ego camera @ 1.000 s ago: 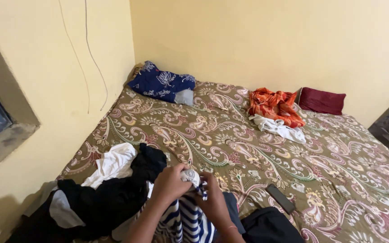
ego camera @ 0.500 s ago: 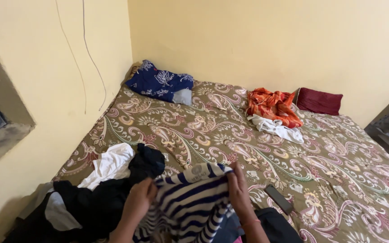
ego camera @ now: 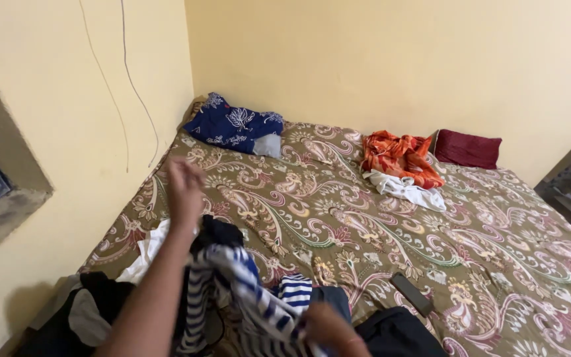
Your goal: Folding different pieces of clothing on a bed and moving them to a stack.
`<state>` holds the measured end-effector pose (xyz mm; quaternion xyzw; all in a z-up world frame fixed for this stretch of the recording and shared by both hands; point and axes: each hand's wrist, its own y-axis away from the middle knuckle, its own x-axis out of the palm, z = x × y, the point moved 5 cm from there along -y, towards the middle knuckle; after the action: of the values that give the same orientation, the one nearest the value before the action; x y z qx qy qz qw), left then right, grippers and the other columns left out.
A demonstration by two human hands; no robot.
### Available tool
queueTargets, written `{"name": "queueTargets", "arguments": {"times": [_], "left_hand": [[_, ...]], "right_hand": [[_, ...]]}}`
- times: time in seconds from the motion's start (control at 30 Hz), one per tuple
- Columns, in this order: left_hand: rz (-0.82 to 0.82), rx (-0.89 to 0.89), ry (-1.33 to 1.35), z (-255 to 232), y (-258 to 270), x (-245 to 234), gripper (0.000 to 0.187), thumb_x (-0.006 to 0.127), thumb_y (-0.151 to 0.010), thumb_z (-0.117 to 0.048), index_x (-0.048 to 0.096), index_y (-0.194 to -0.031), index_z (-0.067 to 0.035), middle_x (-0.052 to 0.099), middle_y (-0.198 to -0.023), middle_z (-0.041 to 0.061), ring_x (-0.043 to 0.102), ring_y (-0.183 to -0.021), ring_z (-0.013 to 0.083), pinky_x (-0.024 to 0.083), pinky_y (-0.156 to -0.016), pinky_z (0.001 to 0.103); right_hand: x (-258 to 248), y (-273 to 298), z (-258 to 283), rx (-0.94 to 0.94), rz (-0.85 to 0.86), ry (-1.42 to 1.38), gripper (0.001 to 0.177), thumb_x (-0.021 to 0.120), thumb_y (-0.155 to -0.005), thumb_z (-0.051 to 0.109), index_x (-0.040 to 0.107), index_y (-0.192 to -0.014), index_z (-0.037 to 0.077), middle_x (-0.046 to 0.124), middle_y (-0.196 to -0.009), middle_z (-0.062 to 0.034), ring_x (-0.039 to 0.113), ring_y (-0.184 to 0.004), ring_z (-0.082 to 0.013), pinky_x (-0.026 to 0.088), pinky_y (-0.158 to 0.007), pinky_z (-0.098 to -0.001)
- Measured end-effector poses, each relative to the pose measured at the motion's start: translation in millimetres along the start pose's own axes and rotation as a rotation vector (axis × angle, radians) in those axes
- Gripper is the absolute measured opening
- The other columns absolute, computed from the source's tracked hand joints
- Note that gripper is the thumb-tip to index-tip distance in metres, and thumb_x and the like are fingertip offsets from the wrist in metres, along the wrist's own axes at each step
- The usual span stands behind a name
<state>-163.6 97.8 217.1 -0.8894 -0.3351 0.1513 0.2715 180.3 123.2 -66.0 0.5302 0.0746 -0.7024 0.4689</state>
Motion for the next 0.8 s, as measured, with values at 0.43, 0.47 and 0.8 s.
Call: {"name": "queueTargets", "arguments": {"times": [0.43,0.47,0.8], "left_hand": [[1.212,-0.543,-0.585,165,212,63,0.118,0.095,-0.070,-0.021,0.018,-0.159,-0.019,0.058,-0.142,0.011,0.058,-0.132,0.0291,0.049,-0.110,0.038],[1.149,-0.504,-0.578,157,229,63,0.113,0.100,-0.067,-0.027,0.030,-0.156,-0.019,0.055,-0.144,0.012,0.056,-0.134,0.0301,0.047,-0.112,0.038],[0.446,-0.091,-0.832,83,156,-8,0.026,0.069,-0.075,0.001,0.067,-0.097,-0.014,0.060,-0.114,0.007,0.063,-0.108,0.0352,0.054,-0.084,0.049]], "right_hand": [[-98,42,115,-0.253,-0.587,-0.570,0.043,0.065,-0.070,-0.007,0.058,-0.111,0.006,0.064,-0.096,-0.0097,0.064,-0.091,-0.0218,0.054,-0.080,-0.0342],[-97,43,117,-0.221,-0.553,-0.690,0.037,0.063,-0.071,-0.009,0.057,-0.104,0.006,0.061,-0.091,-0.0081,0.061,-0.089,-0.0178,0.054,-0.078,-0.0324],[-106,81,108,-0.367,-0.848,-0.197,0.037,0.074,-0.066,-0.007,0.059,-0.099,0.001,0.062,-0.094,-0.0128,0.059,-0.092,-0.0314,0.049,-0.081,-0.0400]]}}
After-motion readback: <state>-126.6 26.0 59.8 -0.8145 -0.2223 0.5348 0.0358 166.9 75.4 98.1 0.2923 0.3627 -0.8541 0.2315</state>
